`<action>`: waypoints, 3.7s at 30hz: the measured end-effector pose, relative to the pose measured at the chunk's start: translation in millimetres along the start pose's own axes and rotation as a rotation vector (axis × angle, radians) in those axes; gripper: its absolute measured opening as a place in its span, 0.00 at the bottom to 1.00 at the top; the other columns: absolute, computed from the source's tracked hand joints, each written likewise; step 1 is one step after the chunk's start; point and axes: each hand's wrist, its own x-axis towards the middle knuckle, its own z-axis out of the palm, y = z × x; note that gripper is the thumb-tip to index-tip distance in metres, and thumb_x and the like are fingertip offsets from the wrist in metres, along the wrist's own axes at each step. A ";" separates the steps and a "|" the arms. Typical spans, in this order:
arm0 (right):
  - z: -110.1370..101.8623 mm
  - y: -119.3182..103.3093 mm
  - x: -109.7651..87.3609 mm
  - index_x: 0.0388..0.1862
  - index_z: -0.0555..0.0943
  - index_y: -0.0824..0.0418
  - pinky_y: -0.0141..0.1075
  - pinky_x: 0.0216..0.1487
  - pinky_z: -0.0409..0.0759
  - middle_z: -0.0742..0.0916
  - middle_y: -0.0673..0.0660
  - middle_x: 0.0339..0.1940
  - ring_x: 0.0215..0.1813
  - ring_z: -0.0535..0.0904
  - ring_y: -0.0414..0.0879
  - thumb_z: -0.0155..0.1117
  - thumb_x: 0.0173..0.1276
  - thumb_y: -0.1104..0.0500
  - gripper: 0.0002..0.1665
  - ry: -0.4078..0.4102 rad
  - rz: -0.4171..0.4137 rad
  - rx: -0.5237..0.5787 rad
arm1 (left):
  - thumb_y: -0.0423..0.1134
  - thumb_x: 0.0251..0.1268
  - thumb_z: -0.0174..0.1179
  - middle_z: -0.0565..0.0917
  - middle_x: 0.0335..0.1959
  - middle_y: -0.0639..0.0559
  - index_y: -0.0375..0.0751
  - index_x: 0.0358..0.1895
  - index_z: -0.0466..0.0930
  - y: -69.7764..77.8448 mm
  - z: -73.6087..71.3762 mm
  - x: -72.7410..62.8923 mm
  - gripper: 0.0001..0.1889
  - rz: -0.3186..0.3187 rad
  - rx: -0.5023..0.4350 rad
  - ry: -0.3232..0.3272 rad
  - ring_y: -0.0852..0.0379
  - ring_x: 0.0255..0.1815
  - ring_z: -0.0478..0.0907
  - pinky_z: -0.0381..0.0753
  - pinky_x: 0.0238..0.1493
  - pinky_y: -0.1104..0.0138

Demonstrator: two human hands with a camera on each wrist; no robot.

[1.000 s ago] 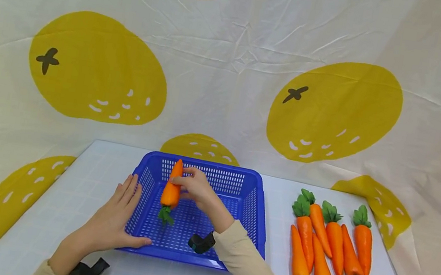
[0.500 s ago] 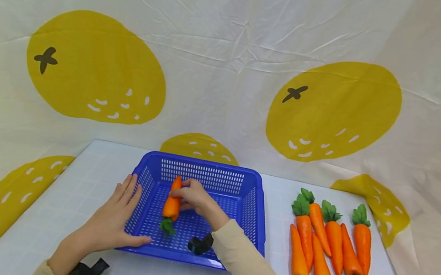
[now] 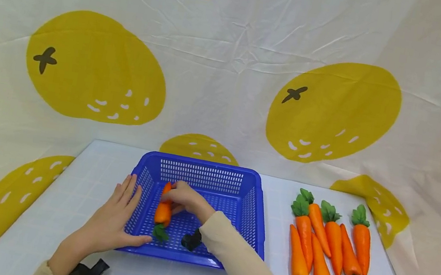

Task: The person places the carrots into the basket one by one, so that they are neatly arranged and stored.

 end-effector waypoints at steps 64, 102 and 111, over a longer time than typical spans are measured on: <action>-26.0 -66.3 -67.1 0.68 0.70 0.65 0.51 0.43 0.85 0.86 0.63 0.43 0.40 0.87 0.56 0.64 0.70 0.63 0.28 -0.135 -0.413 -0.061 | 0.80 0.44 0.60 0.40 0.79 0.30 0.24 0.74 0.55 -2.0 3.4 -2.2 0.67 0.020 0.011 0.055 0.34 0.79 0.34 0.48 0.73 0.41; -153.9 29.5 -219.4 0.56 0.80 0.67 0.25 0.44 0.81 0.88 0.56 0.40 0.39 0.86 0.40 0.59 0.75 0.57 0.18 0.774 -0.570 -0.296 | 0.77 0.44 0.64 0.38 0.79 0.31 0.26 0.76 0.53 -0.1 0.9 -1.7 0.67 -0.010 -0.007 0.017 0.36 0.80 0.32 0.44 0.74 0.42; -198.4 77.0 -230.8 0.55 0.80 0.63 0.25 0.39 0.82 0.89 0.44 0.37 0.36 0.85 0.36 0.59 0.76 0.53 0.18 0.847 -0.401 -0.213 | 0.76 0.43 0.66 0.37 0.80 0.32 0.27 0.77 0.51 1.0 1.9 -1.7 0.67 -0.010 -0.028 0.014 0.36 0.80 0.32 0.44 0.74 0.42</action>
